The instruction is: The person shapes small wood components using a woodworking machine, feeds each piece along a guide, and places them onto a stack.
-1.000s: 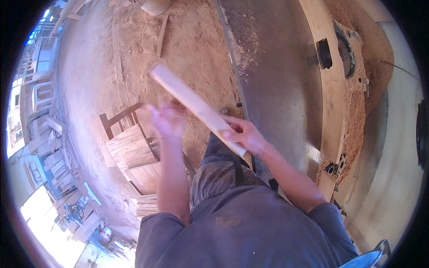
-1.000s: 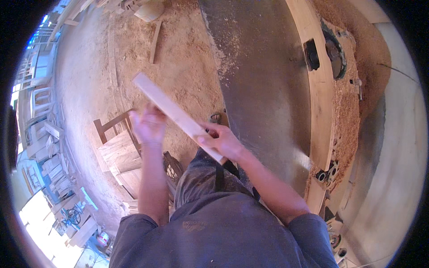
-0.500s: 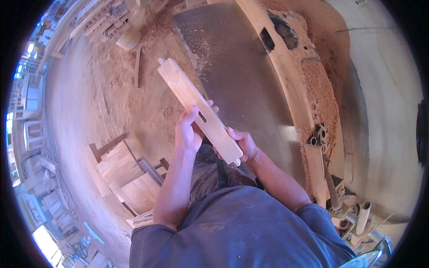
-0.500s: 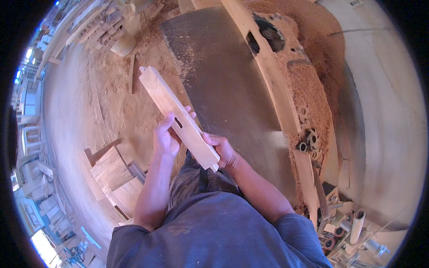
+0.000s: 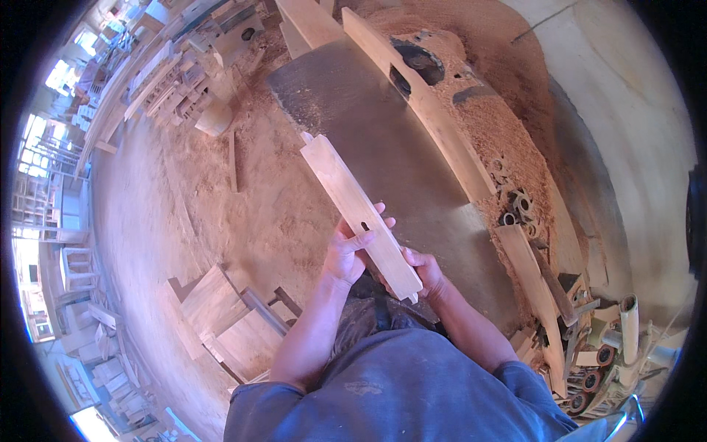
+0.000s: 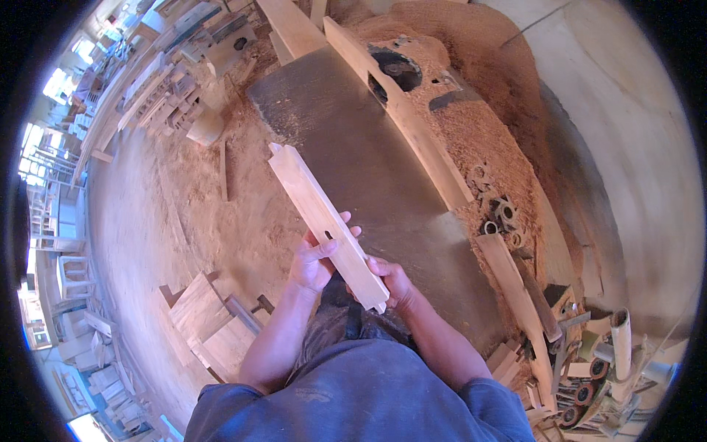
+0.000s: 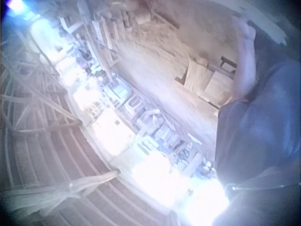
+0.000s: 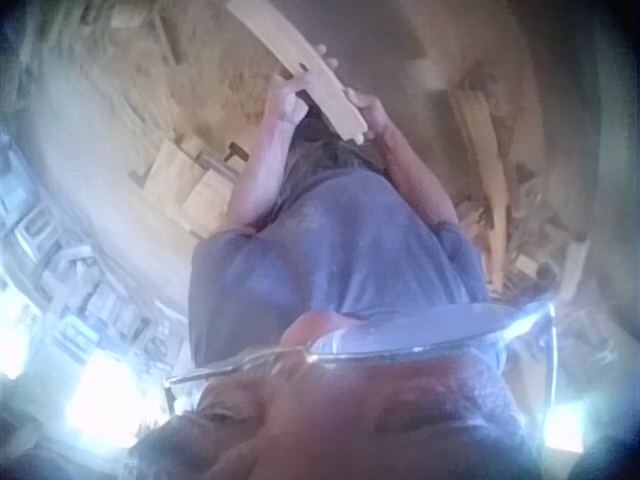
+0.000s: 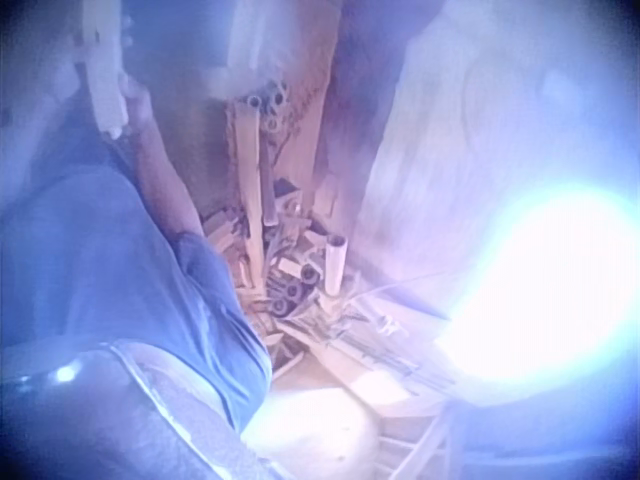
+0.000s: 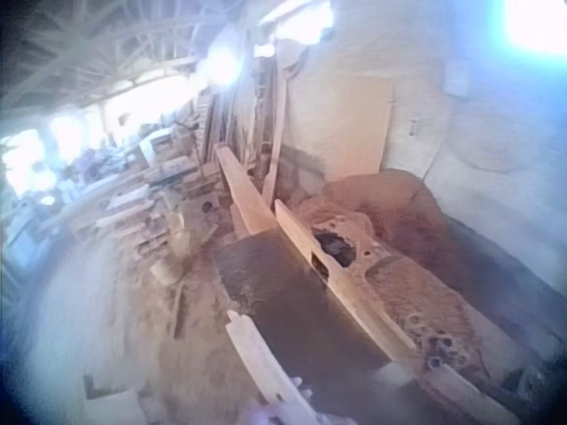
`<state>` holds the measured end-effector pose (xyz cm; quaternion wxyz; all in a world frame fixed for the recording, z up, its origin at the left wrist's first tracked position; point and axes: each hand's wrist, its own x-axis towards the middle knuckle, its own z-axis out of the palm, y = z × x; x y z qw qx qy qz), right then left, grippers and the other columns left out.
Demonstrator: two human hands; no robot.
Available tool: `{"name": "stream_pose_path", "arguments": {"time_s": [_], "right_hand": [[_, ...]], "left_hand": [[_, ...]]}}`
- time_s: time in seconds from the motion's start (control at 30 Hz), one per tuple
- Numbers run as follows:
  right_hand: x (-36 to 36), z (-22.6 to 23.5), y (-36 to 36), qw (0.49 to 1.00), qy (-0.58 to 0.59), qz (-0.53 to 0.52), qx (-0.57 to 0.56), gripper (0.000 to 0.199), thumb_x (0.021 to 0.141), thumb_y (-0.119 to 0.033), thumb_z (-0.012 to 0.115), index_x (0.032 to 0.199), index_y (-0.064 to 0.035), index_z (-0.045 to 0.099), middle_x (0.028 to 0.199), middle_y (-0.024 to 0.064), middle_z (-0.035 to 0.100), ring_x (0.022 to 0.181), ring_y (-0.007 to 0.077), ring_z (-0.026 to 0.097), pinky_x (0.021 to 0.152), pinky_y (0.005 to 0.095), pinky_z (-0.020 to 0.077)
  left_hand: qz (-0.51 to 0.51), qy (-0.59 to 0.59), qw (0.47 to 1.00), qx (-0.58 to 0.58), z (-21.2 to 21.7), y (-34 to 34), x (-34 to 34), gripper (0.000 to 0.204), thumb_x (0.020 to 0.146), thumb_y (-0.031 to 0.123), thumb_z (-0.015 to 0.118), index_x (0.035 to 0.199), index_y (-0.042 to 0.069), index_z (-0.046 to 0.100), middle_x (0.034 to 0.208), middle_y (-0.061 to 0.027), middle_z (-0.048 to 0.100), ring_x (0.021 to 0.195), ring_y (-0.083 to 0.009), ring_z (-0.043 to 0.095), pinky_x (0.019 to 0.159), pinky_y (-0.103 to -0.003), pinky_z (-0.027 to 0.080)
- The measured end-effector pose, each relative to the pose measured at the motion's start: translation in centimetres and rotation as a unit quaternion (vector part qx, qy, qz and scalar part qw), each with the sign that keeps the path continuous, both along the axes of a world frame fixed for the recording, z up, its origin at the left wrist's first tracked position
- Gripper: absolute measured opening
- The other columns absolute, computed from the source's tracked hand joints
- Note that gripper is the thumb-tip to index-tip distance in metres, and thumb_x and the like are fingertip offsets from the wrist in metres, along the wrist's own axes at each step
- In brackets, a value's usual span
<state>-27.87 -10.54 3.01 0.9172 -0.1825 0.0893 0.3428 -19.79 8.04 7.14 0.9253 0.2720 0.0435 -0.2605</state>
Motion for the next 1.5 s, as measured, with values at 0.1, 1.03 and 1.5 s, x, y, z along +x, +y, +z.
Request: {"name": "stream_pose_path", "arguments": {"time_s": [0.1, 1.03, 1.5], "right_hand": [[-1.0, 1.6, -2.0, 0.996, 0.009, -0.011, -0.093, 0.072, 0.095, -0.053, 0.062, 0.140, 0.0025, 0.053, 0.111, 0.0286, 0.070, 0.088, 0.0334, 0.074, 0.076, 0.0393, 0.0613], [-3.5, -0.6, -10.8, 0.318, -0.304, -0.108, -0.892, 0.053, 0.076, -0.004, 0.073, 0.128, -0.0034, 0.065, 0.143, 0.0148, 0.057, 0.136, 0.0352, 0.051, 0.108, 0.0500, 0.0435], [2.6, -4.1, -15.4, 0.325, -0.394, -0.149, -0.847, 0.056, 0.076, 0.004, 0.061, 0.132, -0.0020, 0.063, 0.139, 0.0157, 0.061, 0.135, 0.0353, 0.055, 0.115, 0.0498, 0.0428]], "left_hand": [[-0.014, 0.004, 1.000, -0.012, -0.6, -1.7, -0.5, 0.067, 0.085, 0.006, 0.078, 0.146, 0.004, 0.049, 0.147, -0.0173, 0.056, 0.127, -0.0400, 0.060, 0.104, -0.056, 0.054], [-0.122, -0.697, 0.395, 0.586, -3.2, -18.3, 10.2, 0.063, 0.076, 0.003, 0.073, 0.137, 0.008, 0.057, 0.141, -0.0159, 0.053, 0.140, -0.0375, 0.041, 0.120, -0.052, 0.030], [-0.117, -0.141, 0.705, 0.685, -8.3, -24.4, 12.2, 0.083, 0.097, 0.034, 0.063, 0.155, -0.012, 0.025, 0.133, -0.0344, 0.061, 0.125, -0.0463, 0.060, 0.106, -0.048, 0.047]]}}
